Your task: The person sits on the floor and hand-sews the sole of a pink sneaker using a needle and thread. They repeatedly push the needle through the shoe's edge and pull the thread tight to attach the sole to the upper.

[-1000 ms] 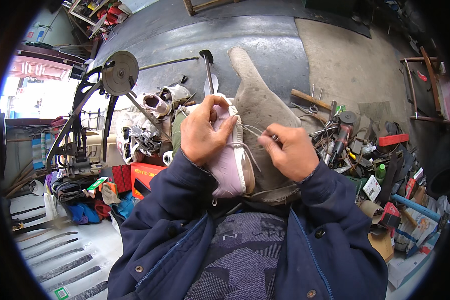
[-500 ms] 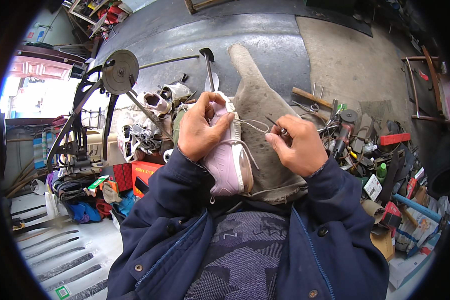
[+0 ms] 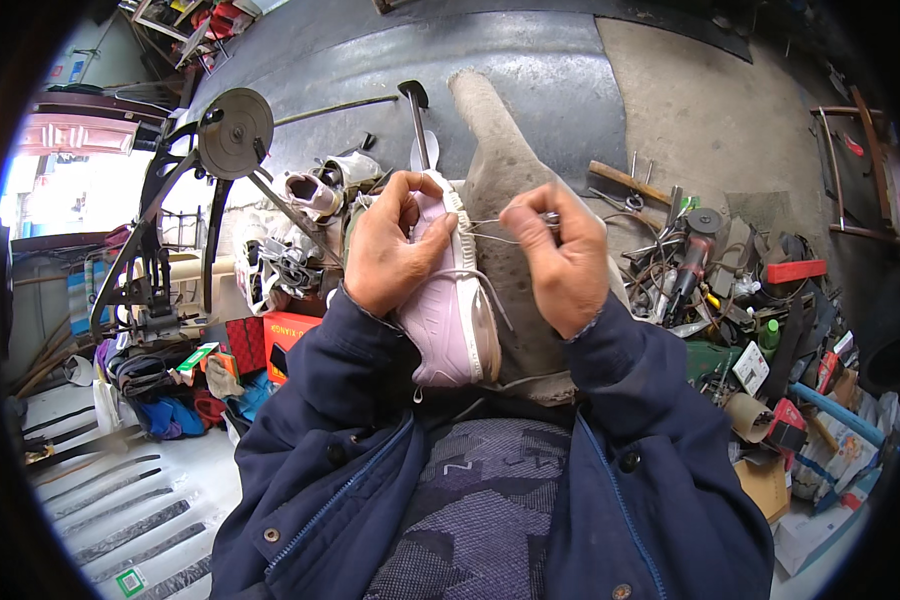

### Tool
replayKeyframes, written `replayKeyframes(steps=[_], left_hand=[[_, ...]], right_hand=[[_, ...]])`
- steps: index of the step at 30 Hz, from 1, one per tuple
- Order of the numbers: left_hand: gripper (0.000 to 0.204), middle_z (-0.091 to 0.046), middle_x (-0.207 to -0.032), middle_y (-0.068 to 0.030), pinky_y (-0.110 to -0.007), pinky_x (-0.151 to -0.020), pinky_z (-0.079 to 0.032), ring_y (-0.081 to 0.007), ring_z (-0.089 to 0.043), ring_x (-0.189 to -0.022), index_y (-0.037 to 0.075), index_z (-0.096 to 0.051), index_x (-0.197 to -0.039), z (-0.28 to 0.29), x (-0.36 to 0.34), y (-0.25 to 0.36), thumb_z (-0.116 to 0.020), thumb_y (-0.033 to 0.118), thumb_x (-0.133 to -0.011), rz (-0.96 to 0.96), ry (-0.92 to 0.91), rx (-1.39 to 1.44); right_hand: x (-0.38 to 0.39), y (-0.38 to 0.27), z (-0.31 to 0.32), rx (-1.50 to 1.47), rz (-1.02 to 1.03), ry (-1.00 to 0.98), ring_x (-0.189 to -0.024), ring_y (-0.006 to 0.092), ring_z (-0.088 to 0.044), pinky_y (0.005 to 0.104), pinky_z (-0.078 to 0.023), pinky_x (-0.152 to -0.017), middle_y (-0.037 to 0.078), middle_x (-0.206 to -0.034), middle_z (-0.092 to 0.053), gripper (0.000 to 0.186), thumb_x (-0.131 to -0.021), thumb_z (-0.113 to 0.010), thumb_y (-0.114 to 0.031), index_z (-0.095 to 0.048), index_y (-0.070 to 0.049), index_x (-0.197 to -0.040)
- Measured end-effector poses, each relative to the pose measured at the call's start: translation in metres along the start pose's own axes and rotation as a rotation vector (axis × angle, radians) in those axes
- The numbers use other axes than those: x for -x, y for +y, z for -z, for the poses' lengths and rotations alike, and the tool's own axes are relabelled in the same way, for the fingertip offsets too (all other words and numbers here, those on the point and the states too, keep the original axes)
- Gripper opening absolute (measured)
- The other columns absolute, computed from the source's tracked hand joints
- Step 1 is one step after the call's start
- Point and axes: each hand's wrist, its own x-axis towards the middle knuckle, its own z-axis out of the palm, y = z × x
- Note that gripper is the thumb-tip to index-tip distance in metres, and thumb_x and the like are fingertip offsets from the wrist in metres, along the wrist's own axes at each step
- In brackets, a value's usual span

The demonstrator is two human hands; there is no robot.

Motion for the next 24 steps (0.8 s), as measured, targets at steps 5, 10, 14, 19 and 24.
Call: replayKeyframes(steps=[5,10,14,19,24], left_hand=[[0.033,-0.053,-0.071,-0.0045,-0.038,-0.062,-0.046,-0.0213,-0.055,-0.063,0.011,-0.063,-0.11,-0.002,-0.002,0.0,-0.079,0.023,-0.083,-0.004,-0.007,0.006],[0.033,-0.054,-0.071,-0.0048,-0.037,-0.062,-0.047,-0.0223,-0.055,-0.063,0.011,-0.064,-0.109,0.0,-0.002,0.001,-0.079,0.023,-0.083,0.001,0.0,-0.017],[0.033,-0.059,-0.074,-0.0063,-0.037,-0.064,-0.05,-0.0241,-0.061,-0.066,0.011,-0.064,-0.11,-0.003,-0.002,0.001,-0.079,0.022,-0.083,0.0,-0.013,-0.055],[0.031,-0.047,-0.067,-0.0014,-0.032,-0.056,-0.039,-0.0128,-0.044,-0.06,0.008,-0.064,-0.109,-0.004,-0.001,0.011,-0.079,0.018,-0.084,-0.083,0.025,-0.062],[0.032,-0.044,-0.065,0.001,-0.027,-0.053,-0.034,-0.0089,-0.041,-0.057,0.002,-0.068,-0.122,0.006,0.036,0.028,-0.067,-0.004,-0.091,-0.223,0.176,0.092]], right_hand=[[-0.008,-0.002,0.013,-0.627,-0.144,-0.227,-0.05,0.0003,-0.033,0.0183,-0.025,-0.044,0.01,-0.097,-0.07,0.02,-0.111,-0.053,-0.022,-0.055,-0.009,-0.097],[-0.004,0.005,0.005,-0.501,-0.256,-0.284,-0.053,0.0024,-0.036,0.0197,-0.028,-0.047,0.001,-0.078,-0.056,0.019,-0.109,-0.055,-0.02,-0.052,-0.008,-0.095],[0.02,0.015,-0.011,-0.121,-0.077,-0.2,-0.06,0.0077,-0.043,0.0274,-0.038,-0.056,0.003,-0.072,-0.055,0.017,-0.105,-0.06,-0.015,-0.054,-0.003,-0.094],[0.039,0.016,-0.022,0.118,-0.08,-0.189,-0.063,0.0366,-0.064,0.0414,-0.048,-0.06,0.023,-0.071,-0.061,0.014,-0.1,-0.062,-0.012,-0.055,0.0,-0.098],[0.035,0.013,-0.024,0.242,-0.026,-0.223,-0.075,0.0486,-0.065,0.0492,-0.049,-0.064,0.027,-0.077,-0.064,0.015,-0.098,-0.062,-0.012,-0.054,0.001,-0.099]])
